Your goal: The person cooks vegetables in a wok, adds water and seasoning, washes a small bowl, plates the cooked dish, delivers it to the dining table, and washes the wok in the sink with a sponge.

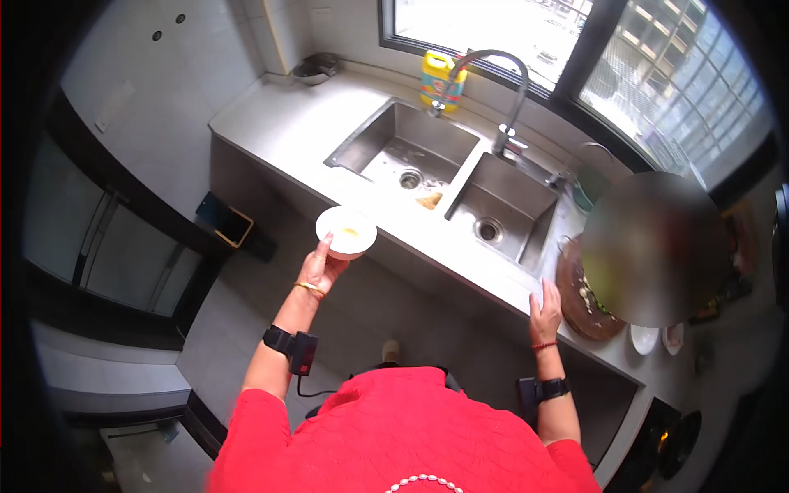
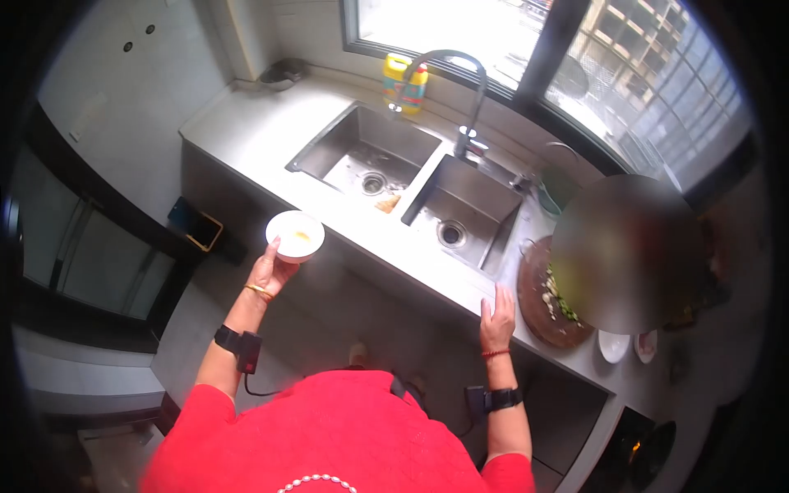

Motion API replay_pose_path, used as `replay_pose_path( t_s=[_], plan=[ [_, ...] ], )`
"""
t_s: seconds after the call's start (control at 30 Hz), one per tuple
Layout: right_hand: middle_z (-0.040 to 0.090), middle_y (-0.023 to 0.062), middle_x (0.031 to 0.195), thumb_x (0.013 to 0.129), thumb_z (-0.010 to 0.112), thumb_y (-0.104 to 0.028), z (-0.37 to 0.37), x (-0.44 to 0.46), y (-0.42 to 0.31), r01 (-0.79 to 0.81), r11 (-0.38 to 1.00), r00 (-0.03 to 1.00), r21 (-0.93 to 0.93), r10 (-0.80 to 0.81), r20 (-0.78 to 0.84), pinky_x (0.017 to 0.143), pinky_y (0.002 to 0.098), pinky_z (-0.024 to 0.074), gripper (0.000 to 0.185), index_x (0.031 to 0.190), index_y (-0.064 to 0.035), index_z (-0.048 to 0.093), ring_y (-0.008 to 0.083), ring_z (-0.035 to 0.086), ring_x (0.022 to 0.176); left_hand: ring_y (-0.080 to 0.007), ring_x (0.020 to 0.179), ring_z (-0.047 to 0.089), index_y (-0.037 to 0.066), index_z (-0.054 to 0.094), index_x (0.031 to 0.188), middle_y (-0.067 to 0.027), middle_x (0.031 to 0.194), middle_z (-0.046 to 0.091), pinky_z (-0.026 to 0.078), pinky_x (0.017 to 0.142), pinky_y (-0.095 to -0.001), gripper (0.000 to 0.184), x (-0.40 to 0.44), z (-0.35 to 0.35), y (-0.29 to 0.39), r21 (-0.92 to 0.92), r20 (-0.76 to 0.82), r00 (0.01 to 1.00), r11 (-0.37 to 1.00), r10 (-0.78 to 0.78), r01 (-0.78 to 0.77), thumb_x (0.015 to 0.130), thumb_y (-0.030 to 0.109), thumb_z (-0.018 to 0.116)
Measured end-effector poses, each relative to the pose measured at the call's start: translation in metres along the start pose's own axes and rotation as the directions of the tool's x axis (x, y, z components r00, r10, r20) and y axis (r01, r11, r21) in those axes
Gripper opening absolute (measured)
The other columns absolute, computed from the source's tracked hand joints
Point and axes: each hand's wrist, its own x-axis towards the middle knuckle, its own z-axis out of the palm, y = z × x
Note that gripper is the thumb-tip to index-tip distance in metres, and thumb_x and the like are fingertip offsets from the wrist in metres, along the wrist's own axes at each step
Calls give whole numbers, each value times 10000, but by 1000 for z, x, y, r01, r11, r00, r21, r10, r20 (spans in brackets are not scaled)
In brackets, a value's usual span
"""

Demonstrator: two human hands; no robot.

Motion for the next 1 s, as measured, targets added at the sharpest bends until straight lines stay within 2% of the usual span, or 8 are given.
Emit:
replay_pose_path(
  t_s=[0.1, 0.37, 0.47, 0.5, 0.53, 0.67, 0.83, 1.0],
  plan=[
    [475, 179, 1184, 770, 565, -166, 28, 58, -19, 151, 987, 989, -56, -150, 18, 971, 375, 323, 465, 1190, -4, 448, 312, 405, 1150, -155, 886, 536, 64, 478, 1141, -46, 1026, 568, 448, 721, -297, 544, 10, -14, 18, 48, -67, 997, 998, -33, 36, 745, 390, 659],
    [394, 132, 1281, 761, 583, -186, 85, 196, -21, 245, 939, 969, -240, -232, 81, 1024, 351, 254, 564, 1252, -12, 368, 280, 287, 1246, -180, 984, 521, 29, 486, 1133, -85, 1067, 554, 445, 798, -314, 539, 72, -1, 31, 54, -106, 993, 997, -56, 62, 754, 374, 654],
    [328, 103, 1336, 751, 599, -226, 112, 251, -17, 294, 872, 955, -392, -257, 146, 1036, 365, 225, 631, 1283, -33, 321, 255, 227, 1281, -141, 852, 562, 53, 520, 1086, -42, 971, 594, 457, 708, -280, 501, 121, 15, 31, 146, -62, 997, 988, -39, 48, 760, 418, 630],
    [322, 101, 1340, 749, 601, -228, 119, 270, -16, 306, 852, 951, -425, -253, 177, 1038, 375, 218, 636, 1286, -35, 319, 256, 223, 1283, -128, 805, 564, 45, 523, 1075, -44, 947, 601, 454, 665, -266, 504, 143, 19, 26, 102, -33, 999, 995, -13, 17, 756, 420, 633],
    [317, 100, 1345, 748, 603, -230, 126, 288, -16, 312, 835, 948, -454, -242, 207, 1040, 385, 211, 640, 1288, -36, 318, 257, 219, 1285, -192, 1003, 517, 12, 487, 1124, -103, 1095, 540, 440, 793, -304, 498, 156, 29, 29, 54, -44, 998, 998, -40, 43, 786, 352, 623],
    [299, 87, 1362, 753, 589, -286, 158, 344, 5, 412, 724, 902, -553, -240, 358, 1057, 387, 158, 654, 1296, -44, 316, 241, 180, 1303, -150, 831, 510, 37, 512, 1055, -59, 960, 545, 425, 716, -277, 497, 213, 58, 32, 210, -112, 986, 968, -119, 141, 750, 406, 648],
    [295, 77, 1367, 789, 536, -342, 170, 367, 38, 467, 585, 863, -663, -136, 487, 1061, 390, 135, 635, 1305, -46, 312, 219, 170, 1306, -161, 827, 518, 37, 509, 1056, -67, 959, 548, 424, 726, -289, 544, 259, 94, 20, 234, -169, 969, 948, -178, 215, 721, 437, 663],
    [310, 75, 1353, 767, 575, -327, 171, 378, 53, 330, 699, 905, -635, -43, 423, 1052, 403, 156, 624, 1280, -48, 354, 234, 169, 1303, -178, 906, 514, 28, 493, 1086, -86, 995, 550, 409, 767, -309, 584, 315, 100, -3, 311, -103, 976, 925, -194, 217, 725, 460, 646]
  ],
)
